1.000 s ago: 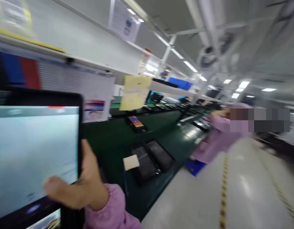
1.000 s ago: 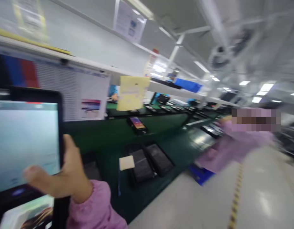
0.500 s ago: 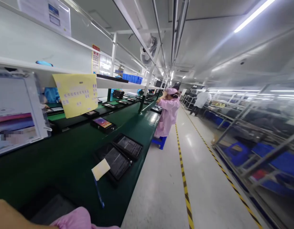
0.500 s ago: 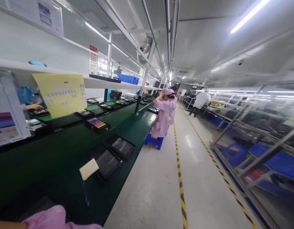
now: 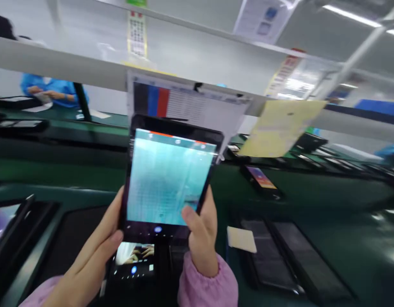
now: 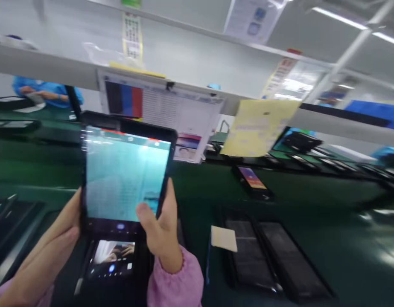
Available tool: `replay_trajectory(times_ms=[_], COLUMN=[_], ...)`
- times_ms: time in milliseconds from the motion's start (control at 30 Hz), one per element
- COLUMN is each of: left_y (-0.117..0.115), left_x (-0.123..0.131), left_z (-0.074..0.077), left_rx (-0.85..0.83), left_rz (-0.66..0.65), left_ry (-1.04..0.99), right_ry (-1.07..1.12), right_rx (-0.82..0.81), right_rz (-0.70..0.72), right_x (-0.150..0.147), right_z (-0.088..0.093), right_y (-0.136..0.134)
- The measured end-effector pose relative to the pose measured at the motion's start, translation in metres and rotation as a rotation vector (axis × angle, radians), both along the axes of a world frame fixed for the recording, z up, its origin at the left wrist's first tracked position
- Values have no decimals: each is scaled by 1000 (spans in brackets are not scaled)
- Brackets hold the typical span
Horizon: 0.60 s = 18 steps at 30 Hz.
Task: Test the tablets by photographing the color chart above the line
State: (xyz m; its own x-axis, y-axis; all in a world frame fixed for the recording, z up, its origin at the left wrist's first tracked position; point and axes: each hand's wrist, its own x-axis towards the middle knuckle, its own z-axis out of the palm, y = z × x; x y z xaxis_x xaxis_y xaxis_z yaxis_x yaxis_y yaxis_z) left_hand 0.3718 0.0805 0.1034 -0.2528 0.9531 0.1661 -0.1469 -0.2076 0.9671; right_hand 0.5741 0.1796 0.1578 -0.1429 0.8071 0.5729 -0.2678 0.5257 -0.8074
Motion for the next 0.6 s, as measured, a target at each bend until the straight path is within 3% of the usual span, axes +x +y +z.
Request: replay_trajectory(times_ms=[133,200,300,400,467,533,600], left_y=[3,2,-6,-23,-36,-50,-64], left_x=[10,10,-3,-26,-46,-65,-82], left_z=[18,20,6,-19,-39,-58,-76], left_rx=[-32,-96,-223,-431,-551,-601,-616], left_rz=[9,46,81,87,119,193,279], left_ry=[-221,-339,-441,-416,-379,-396,-434], right_ry=[-65,-147,-350,-630,-852,-1171,-1240], right_rx=[-75,-139,-213,-182,-165,-141,-203], right_rz=[-51,-80,-40,-13,-200,-627,-792], right_x=[-7,-10,-7,20,54,97,143], right_z=[-5,-14,-29,-38,-45,-57,-77], right_y=[-10,-17,-20,-6,10,25,34])
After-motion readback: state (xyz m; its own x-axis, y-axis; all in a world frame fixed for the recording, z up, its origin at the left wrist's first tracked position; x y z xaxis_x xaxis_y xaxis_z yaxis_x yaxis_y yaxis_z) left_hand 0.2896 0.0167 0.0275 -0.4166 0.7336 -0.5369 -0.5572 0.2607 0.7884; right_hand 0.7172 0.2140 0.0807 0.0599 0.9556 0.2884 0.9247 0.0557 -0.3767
